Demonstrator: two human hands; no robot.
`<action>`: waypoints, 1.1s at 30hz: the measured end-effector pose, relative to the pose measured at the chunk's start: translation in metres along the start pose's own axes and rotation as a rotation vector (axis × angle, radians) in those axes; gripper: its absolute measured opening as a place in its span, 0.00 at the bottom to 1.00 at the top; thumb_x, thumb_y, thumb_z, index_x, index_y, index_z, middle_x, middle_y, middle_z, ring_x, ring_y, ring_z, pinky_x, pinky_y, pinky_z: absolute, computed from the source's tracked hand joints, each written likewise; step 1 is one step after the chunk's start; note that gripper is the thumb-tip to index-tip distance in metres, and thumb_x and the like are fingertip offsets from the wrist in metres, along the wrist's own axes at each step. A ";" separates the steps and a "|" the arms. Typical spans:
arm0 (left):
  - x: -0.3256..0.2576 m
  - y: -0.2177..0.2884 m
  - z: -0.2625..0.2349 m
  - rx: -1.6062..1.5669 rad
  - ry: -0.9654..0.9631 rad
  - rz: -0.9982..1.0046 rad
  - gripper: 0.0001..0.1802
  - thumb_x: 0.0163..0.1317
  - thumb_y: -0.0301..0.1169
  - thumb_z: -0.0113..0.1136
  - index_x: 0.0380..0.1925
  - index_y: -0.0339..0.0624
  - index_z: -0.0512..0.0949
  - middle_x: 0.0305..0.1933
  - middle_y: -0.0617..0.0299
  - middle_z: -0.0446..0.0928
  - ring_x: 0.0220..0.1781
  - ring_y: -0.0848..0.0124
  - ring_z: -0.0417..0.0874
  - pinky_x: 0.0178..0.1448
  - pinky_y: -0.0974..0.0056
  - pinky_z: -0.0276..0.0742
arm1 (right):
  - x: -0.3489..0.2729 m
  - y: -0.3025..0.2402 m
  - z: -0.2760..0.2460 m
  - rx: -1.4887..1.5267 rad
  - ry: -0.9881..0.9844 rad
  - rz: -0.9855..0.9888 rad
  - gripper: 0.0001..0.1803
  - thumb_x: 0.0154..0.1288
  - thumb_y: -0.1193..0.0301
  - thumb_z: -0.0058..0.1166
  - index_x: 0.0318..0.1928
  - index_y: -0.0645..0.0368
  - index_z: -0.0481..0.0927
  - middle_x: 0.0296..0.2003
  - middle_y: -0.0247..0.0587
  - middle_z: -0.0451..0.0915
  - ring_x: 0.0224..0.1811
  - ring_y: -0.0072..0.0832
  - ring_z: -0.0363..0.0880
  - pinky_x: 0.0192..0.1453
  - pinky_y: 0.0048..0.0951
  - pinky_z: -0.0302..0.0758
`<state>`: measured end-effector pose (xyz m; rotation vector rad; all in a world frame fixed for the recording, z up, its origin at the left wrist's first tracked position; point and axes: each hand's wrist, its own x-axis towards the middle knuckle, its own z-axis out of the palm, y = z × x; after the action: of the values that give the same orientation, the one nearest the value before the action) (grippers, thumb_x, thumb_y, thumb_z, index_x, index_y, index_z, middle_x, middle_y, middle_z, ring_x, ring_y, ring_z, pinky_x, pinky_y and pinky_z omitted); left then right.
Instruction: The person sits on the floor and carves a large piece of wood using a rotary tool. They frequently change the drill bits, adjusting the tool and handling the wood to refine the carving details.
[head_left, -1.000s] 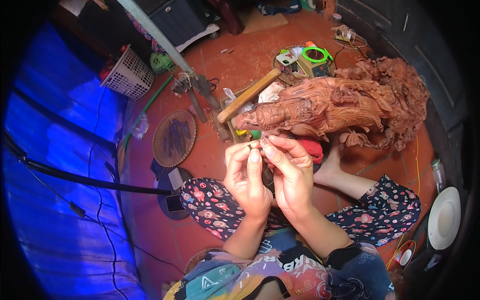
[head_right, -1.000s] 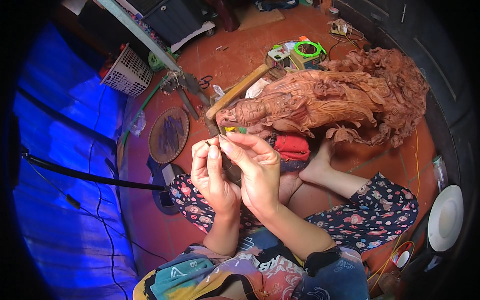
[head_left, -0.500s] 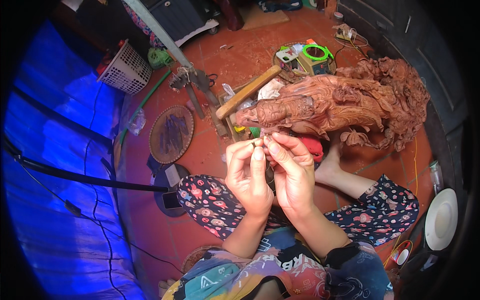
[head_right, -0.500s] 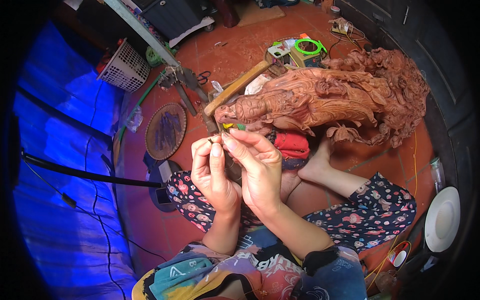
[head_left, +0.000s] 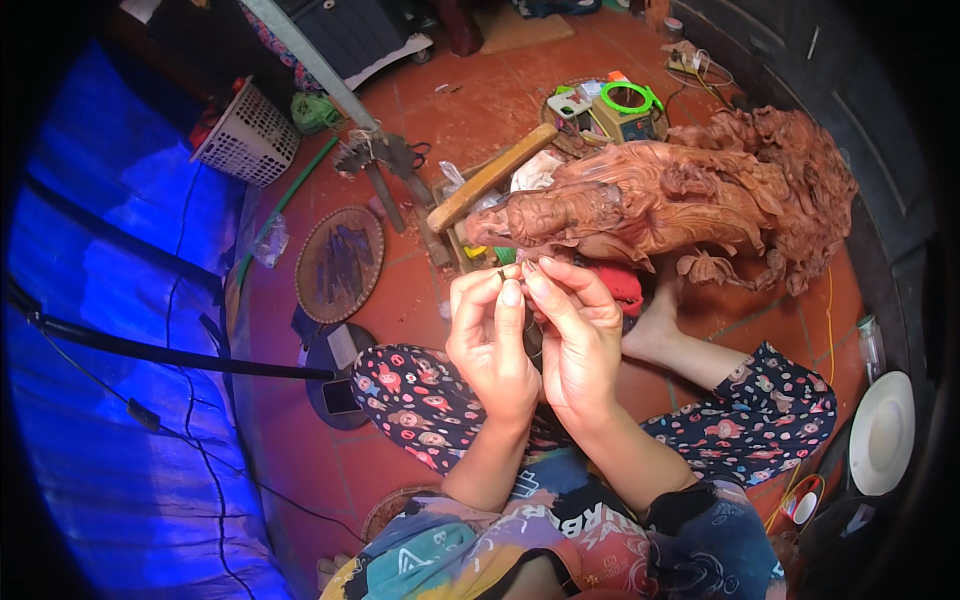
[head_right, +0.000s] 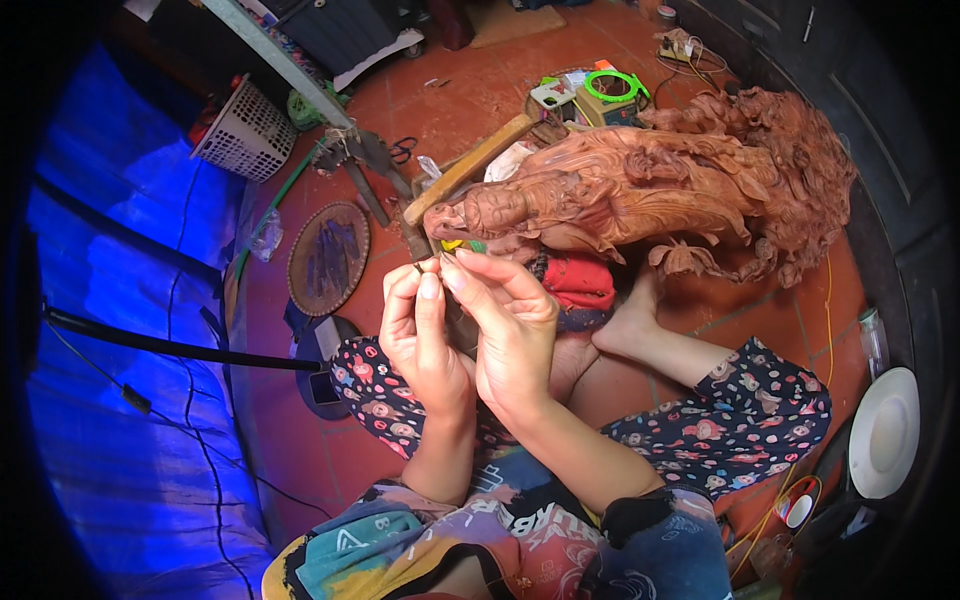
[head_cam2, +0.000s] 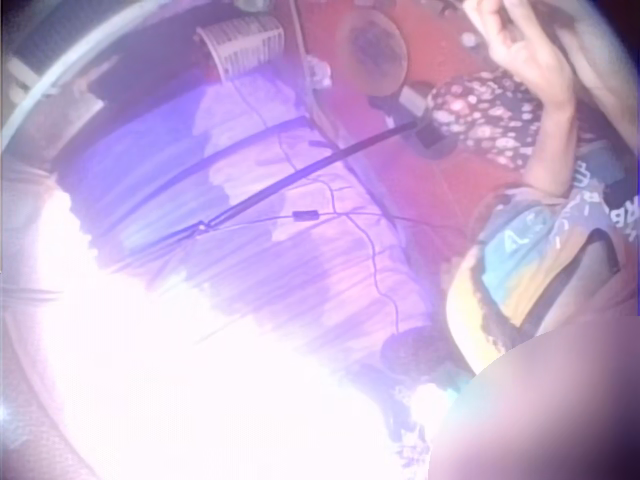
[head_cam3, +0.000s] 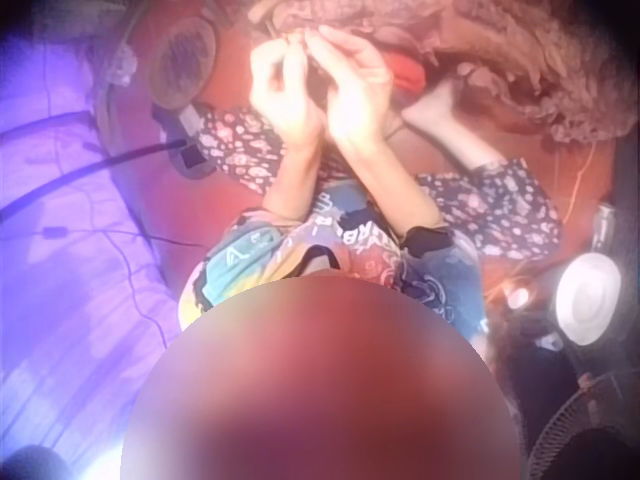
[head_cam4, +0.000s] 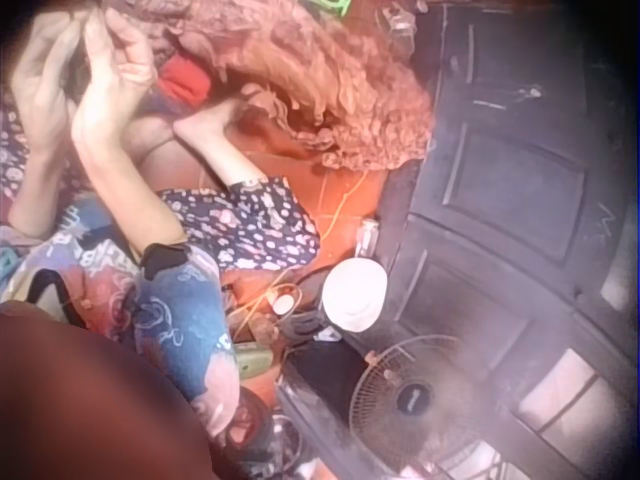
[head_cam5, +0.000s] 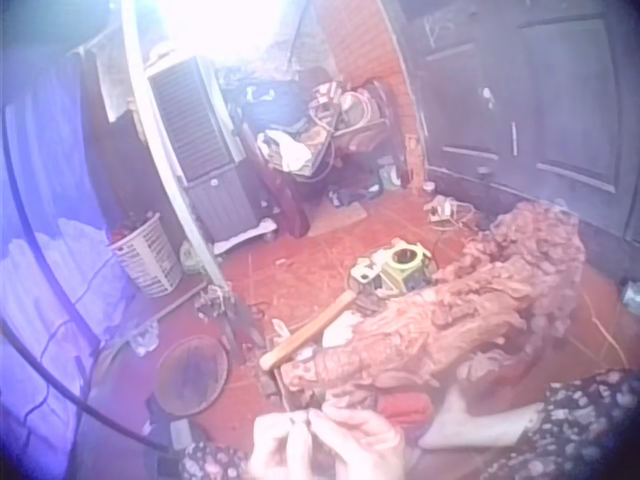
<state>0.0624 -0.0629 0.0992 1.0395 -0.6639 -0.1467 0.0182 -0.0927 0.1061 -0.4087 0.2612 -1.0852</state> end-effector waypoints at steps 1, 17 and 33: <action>-0.001 -0.001 0.000 -0.009 0.001 -0.011 0.06 0.65 0.20 0.51 0.38 0.31 0.77 0.41 0.62 0.72 0.44 0.77 0.75 0.50 0.73 0.70 | 0.000 0.001 0.000 -0.008 0.009 -0.016 0.10 0.60 0.84 0.56 0.42 0.66 0.80 0.40 0.45 0.83 0.42 0.24 0.81 0.49 0.21 0.76; 0.000 -0.012 0.000 0.010 -0.008 -0.084 0.06 0.66 0.22 0.51 0.37 0.32 0.77 0.41 0.64 0.74 0.43 0.79 0.74 0.50 0.73 0.69 | 0.005 0.005 -0.006 -0.058 0.060 -0.031 0.08 0.60 0.84 0.56 0.41 0.67 0.80 0.40 0.43 0.82 0.42 0.23 0.81 0.49 0.20 0.77; 0.002 -0.026 -0.009 -0.070 0.006 -0.186 0.06 0.65 0.20 0.52 0.38 0.31 0.77 0.43 0.61 0.73 0.45 0.76 0.75 0.52 0.71 0.70 | 0.012 0.015 -0.014 -0.107 0.108 0.004 0.09 0.61 0.81 0.57 0.43 0.66 0.80 0.39 0.41 0.83 0.40 0.19 0.81 0.43 0.15 0.75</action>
<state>0.0740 -0.0708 0.0756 1.0330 -0.5521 -0.3262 0.0294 -0.0999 0.0865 -0.4450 0.4172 -1.0937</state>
